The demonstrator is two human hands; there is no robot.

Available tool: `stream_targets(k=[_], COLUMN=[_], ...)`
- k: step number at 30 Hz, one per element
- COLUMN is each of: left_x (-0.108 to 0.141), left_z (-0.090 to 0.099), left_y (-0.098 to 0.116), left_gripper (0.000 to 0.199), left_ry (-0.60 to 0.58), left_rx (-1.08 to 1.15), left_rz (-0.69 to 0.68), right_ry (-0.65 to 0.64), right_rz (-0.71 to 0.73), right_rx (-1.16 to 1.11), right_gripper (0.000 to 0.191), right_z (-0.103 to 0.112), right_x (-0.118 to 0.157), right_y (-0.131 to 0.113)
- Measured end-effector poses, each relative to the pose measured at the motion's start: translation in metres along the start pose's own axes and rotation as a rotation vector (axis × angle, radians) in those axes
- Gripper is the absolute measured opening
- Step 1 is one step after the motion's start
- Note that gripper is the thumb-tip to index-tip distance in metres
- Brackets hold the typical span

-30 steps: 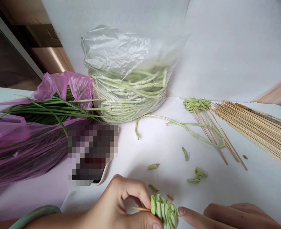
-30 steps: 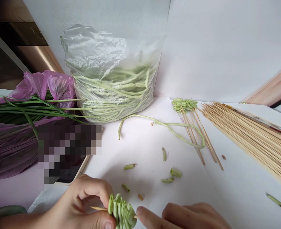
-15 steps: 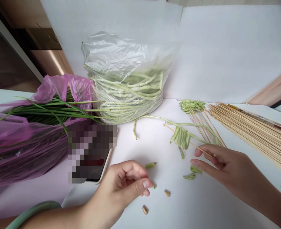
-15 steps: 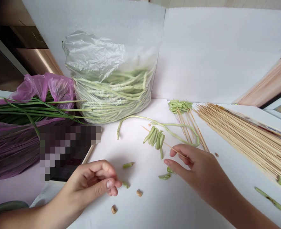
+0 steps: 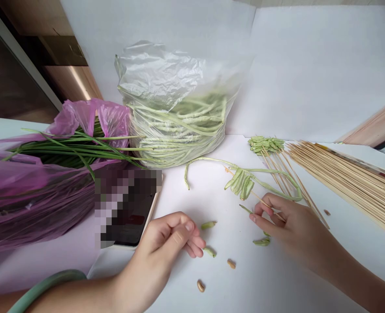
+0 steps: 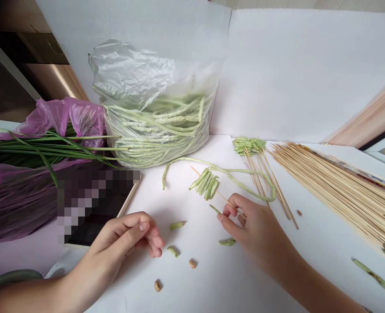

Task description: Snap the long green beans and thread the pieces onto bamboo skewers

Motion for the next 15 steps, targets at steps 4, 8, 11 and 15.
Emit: stream_targets(k=[4,8,11,15], left_x=[0.001,0.004,0.007,0.009], left_z=[-0.003,-0.009,-0.016,-0.03], left_y=[-0.007,-0.017,-0.02,-0.023], left_gripper=[0.031,0.028,0.023,0.013], left_ry=[-0.031,-0.049,-0.113,-0.275], left_rx=[-0.013,-0.001,0.078,0.257], left_rz=[0.034,0.091,0.086,0.153], right_ry=[-0.134,-0.224,-0.351,-0.392], right_rz=[-0.002,-0.037,-0.024,0.086], right_rx=[-0.174,-0.322,-0.404,-0.301], right_gripper=[0.038,0.035,0.035,0.032], right_z=[0.0,-0.008,-0.016,-0.021], right_x=[0.016,0.032,0.041,0.047], right_y=[-0.017,-0.034,-0.042,-0.047])
Point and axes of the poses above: each hand's wrist, its own x-axis away from the middle knuckle, its own z-axis out of the back of the hand, y = z × x, the point moved 3 cm from there along -x, towards the middle knuckle, and after that the axes turned 3 degrees about y, right-handed, at the moved point
